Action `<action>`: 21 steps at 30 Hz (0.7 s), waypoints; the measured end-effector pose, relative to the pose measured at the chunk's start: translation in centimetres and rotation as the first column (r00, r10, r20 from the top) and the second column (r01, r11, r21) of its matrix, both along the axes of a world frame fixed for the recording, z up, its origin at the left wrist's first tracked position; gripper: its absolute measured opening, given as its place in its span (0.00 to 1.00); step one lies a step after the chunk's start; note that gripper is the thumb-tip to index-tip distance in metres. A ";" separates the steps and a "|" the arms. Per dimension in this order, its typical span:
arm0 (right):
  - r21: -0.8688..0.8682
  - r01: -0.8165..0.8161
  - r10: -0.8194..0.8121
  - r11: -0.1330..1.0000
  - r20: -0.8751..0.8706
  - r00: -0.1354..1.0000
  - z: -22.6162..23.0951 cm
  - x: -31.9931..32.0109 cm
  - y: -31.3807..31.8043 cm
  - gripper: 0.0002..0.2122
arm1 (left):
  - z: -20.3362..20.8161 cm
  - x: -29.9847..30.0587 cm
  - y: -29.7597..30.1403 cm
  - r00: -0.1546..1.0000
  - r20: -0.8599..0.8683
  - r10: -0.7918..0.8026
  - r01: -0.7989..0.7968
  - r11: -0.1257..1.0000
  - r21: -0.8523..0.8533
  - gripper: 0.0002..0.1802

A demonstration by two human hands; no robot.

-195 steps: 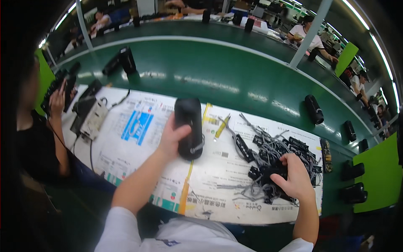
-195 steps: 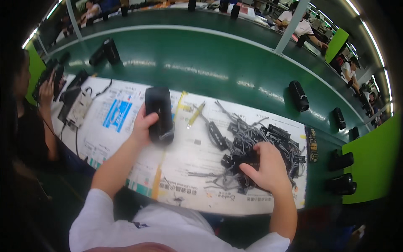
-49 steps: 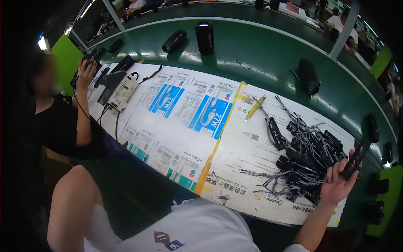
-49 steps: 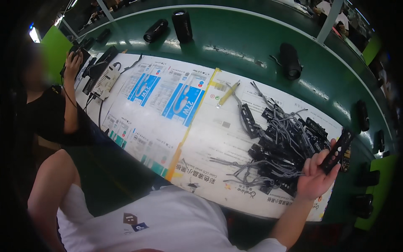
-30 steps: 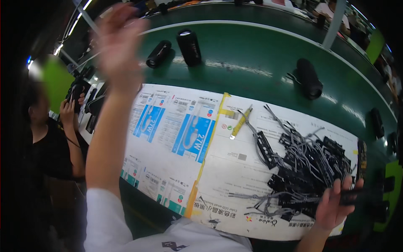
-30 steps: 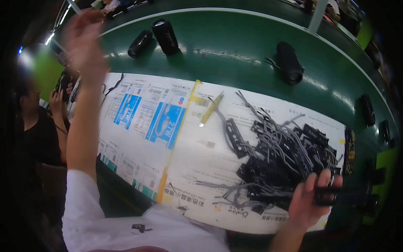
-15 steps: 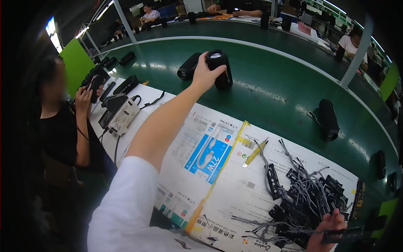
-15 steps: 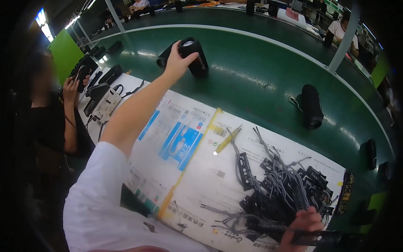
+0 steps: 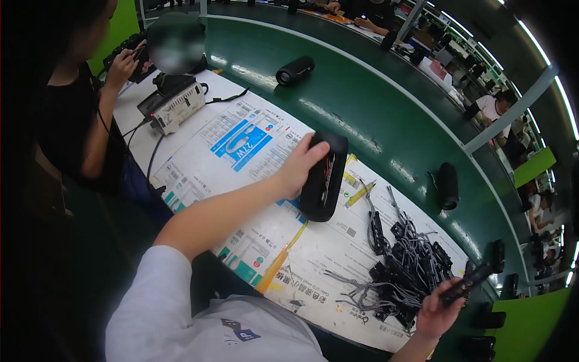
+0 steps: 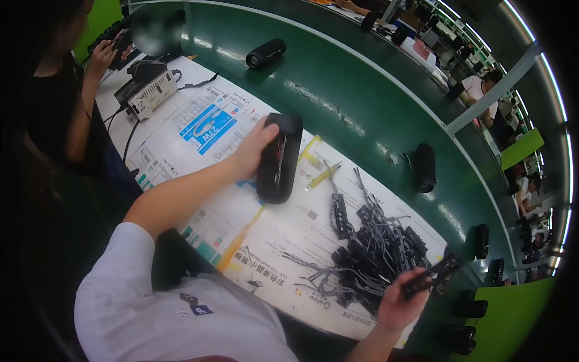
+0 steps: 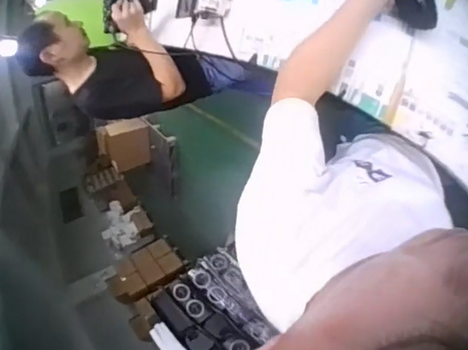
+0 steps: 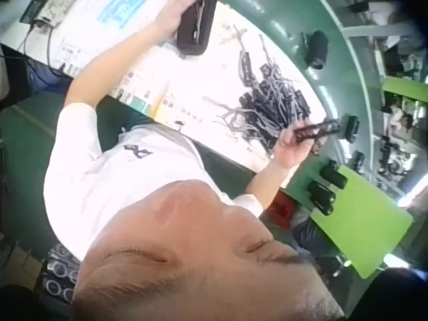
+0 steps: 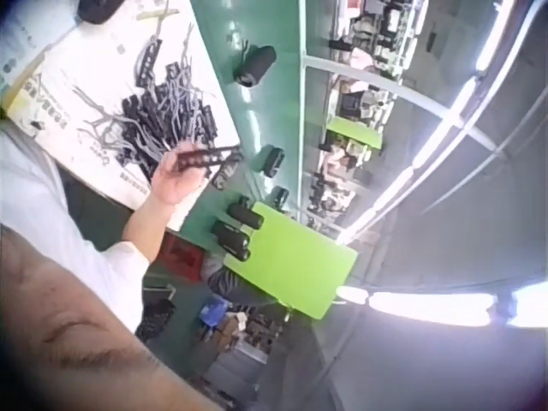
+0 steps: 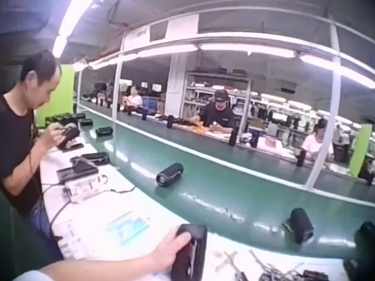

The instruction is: The recorder is inspecting and assembling components for portable Bluetooth speakers on an assembly line.

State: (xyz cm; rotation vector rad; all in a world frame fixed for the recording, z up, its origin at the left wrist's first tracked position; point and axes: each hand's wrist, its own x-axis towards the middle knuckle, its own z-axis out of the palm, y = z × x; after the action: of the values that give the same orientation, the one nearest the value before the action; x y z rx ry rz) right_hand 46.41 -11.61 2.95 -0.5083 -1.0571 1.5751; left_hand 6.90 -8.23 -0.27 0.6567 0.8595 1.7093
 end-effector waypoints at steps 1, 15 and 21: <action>-0.047 0.042 -0.037 0.998 0.110 0.993 0.5 -0.8 -0.2 0.20 | -0.1 0.0 -0.2 1.000 0.015 -0.002 0.002 1.000 0.010 0.21; -0.582 -0.377 0.598 0.721 0.246 0.763 0.9 -17.5 0.6 0.18 | -1.3 -6.0 -1.3 0.976 -0.170 -0.139 0.143 0.990 0.012 0.26; -0.354 -0.130 0.237 0.926 0.277 0.931 0.9 -18.9 0.9 0.16 | -0.5 -2.8 -1.6 0.987 0.107 -0.117 0.120 0.993 -0.023 0.29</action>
State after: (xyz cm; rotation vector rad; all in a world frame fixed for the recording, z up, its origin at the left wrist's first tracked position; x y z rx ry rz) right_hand 27.52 -10.74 3.90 -0.9385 -1.1064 1.8987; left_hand 4.09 -9.87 -0.76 0.5814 0.7557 1.6068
